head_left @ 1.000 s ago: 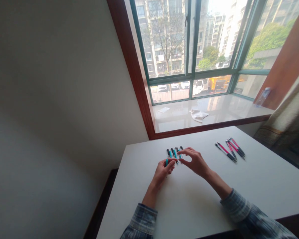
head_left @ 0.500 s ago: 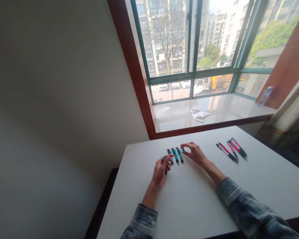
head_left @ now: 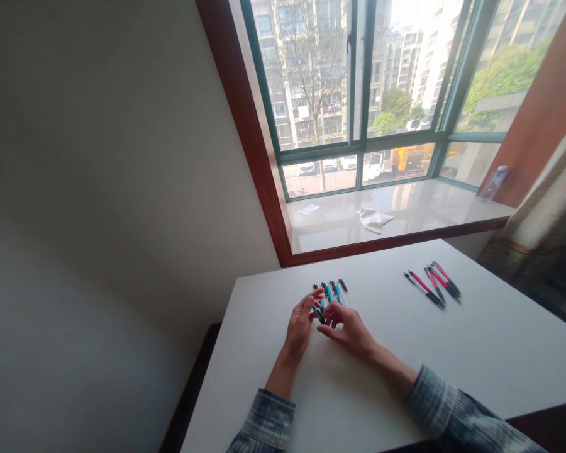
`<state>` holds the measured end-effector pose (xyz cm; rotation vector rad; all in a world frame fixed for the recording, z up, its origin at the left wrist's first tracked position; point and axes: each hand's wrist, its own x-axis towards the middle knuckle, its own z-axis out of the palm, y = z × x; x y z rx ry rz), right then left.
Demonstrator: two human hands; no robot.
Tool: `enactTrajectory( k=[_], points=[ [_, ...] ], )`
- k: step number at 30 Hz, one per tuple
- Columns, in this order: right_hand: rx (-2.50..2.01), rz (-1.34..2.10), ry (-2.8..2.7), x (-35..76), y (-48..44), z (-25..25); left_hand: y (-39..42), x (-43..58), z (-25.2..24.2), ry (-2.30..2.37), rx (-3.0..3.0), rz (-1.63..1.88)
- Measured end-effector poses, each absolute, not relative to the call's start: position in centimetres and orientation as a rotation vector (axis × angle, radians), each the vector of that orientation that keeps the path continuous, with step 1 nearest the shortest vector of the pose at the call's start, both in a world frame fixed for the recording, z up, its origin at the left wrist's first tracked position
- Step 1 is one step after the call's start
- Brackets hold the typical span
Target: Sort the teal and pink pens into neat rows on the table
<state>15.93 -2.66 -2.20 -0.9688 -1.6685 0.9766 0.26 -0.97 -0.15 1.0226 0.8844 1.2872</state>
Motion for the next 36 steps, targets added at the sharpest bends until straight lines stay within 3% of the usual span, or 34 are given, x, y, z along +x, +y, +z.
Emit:
enactTrajectory(
  k=[20, 29, 36],
  points=[
    [-0.857, 1.332, -1.229, 16.8, -0.9, -2.4, -0.2, -0.6, -0.8, 1.151, 1.067, 1.514],
    [-0.866, 1.382, -0.840, 18.5, 0.4, -1.9, -1.0, 1.0, -0.6, 1.088, 1.187, 1.254],
    [-0.834, 1.416, -0.893, 18.8, 0.2, -1.3, -1.4, 1.8, -0.2, 1.060, 1.180, 1.203]
  ],
)
